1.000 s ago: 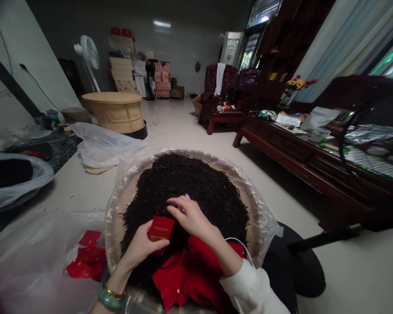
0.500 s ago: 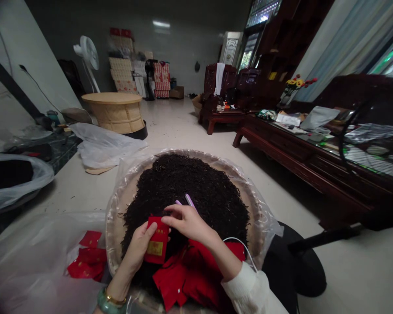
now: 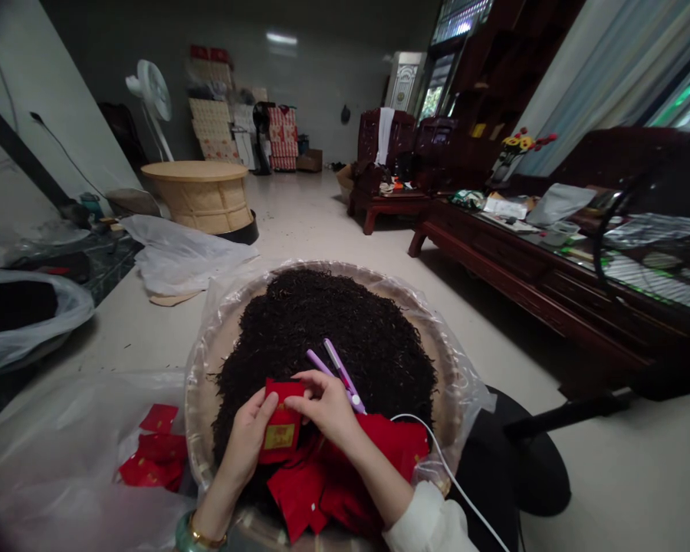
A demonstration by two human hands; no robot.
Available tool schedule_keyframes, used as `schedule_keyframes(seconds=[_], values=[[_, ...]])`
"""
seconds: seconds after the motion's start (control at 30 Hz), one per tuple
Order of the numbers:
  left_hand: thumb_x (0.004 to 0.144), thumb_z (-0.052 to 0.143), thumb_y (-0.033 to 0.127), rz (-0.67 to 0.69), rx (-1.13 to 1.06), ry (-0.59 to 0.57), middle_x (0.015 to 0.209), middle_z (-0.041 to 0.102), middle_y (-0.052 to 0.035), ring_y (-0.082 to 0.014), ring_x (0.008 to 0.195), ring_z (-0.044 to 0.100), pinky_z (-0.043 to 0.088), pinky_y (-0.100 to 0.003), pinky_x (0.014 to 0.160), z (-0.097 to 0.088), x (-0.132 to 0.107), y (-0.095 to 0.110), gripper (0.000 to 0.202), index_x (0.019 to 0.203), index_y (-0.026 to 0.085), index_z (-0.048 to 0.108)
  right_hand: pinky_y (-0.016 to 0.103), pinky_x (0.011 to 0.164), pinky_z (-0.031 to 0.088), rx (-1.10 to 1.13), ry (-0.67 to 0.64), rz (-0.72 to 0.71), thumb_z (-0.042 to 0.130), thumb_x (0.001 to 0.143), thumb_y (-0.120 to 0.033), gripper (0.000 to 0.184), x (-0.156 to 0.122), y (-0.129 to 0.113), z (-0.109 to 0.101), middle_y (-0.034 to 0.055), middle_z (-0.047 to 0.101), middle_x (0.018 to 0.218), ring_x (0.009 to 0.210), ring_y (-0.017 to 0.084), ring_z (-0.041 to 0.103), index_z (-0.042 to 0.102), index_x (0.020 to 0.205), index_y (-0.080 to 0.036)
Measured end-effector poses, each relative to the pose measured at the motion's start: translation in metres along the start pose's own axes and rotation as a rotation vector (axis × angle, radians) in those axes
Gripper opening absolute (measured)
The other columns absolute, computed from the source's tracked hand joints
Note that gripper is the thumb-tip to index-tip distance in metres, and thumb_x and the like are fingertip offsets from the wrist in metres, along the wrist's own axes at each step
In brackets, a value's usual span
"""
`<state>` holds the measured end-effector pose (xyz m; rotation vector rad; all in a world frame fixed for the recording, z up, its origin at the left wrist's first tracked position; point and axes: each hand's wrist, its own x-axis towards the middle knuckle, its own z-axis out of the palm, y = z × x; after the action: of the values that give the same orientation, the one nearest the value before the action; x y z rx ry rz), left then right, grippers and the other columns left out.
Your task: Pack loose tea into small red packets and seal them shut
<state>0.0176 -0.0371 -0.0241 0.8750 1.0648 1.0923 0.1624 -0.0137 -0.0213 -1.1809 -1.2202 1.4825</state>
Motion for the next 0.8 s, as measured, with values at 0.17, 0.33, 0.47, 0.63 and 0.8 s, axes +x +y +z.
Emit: schedule_keyframes(seconds=[0.17, 0.33, 0.47, 0.63, 0.8], values=[[0.067, 0.061, 0.069, 0.054, 0.069, 0.086, 0.073, 0.071, -0.0054, -0.0187, 0.062, 0.064, 0.048, -0.025, 0.053, 0.004, -0.0018, -0.0004, 0.064, 0.094, 0.011, 0.068, 0.023, 0.043, 0.04, 0.13, 0.073, -0.069, 0.085, 0.053, -0.043, 0.047, 0.0014, 0.007, 0.0025, -0.0036, 0.055, 0.063, 0.046, 0.009, 0.047, 0.051, 0.077, -0.022], [0.069, 0.06, 0.068, 0.082, 0.084, 0.078, 0.073, 0.071, -0.0057, -0.0201, 0.066, 0.064, 0.049, -0.026, 0.056, 0.0054, -0.0001, -0.0026, 0.063, 0.094, 0.011, 0.069, 0.027, 0.054, 0.043, 0.052, 0.103, -0.081, 0.083, 0.055, -0.044, 0.037, -0.0015, 0.0048, 0.0017, 0.0011, 0.06, 0.064, 0.054, 0.014, 0.055, 0.056, 0.066, -0.02], [0.072, 0.059, 0.066, 0.095, 0.119, 0.065, 0.073, 0.071, -0.0051, -0.0197, 0.066, 0.064, 0.048, -0.025, 0.058, 0.0046, 0.0004, -0.0038, 0.06, 0.093, 0.012, 0.069, 0.028, 0.057, 0.043, 0.015, 0.133, -0.114, 0.081, 0.059, -0.042, 0.033, -0.0022, 0.0021, 0.0015, 0.0016, 0.06, 0.064, 0.057, 0.015, 0.055, 0.057, 0.062, -0.02], [0.072, 0.058, 0.066, 0.091, 0.143, 0.038, 0.072, 0.071, -0.0048, -0.0192, 0.066, 0.063, 0.047, -0.025, 0.058, 0.0033, -0.001, -0.0031, 0.059, 0.091, 0.012, 0.07, 0.023, 0.045, 0.035, 0.076, 0.125, -0.103, 0.083, 0.056, -0.043, 0.039, 0.0008, 0.0022, 0.0003, -0.0035, 0.053, 0.06, 0.045, 0.009, 0.044, 0.057, 0.075, -0.021], [0.072, 0.056, 0.069, 0.082, 0.148, 0.02, 0.065, 0.069, -0.0037, -0.0166, 0.057, 0.06, 0.045, -0.024, 0.054, 0.0026, -0.0033, -0.0035, 0.06, 0.084, 0.011, 0.069, 0.022, 0.039, 0.028, 0.058, 0.055, -0.043, 0.081, 0.057, -0.048, 0.04, -0.0004, 0.0003, -0.0021, -0.0049, 0.048, 0.05, 0.038, 0.007, 0.038, 0.059, 0.073, -0.018]])
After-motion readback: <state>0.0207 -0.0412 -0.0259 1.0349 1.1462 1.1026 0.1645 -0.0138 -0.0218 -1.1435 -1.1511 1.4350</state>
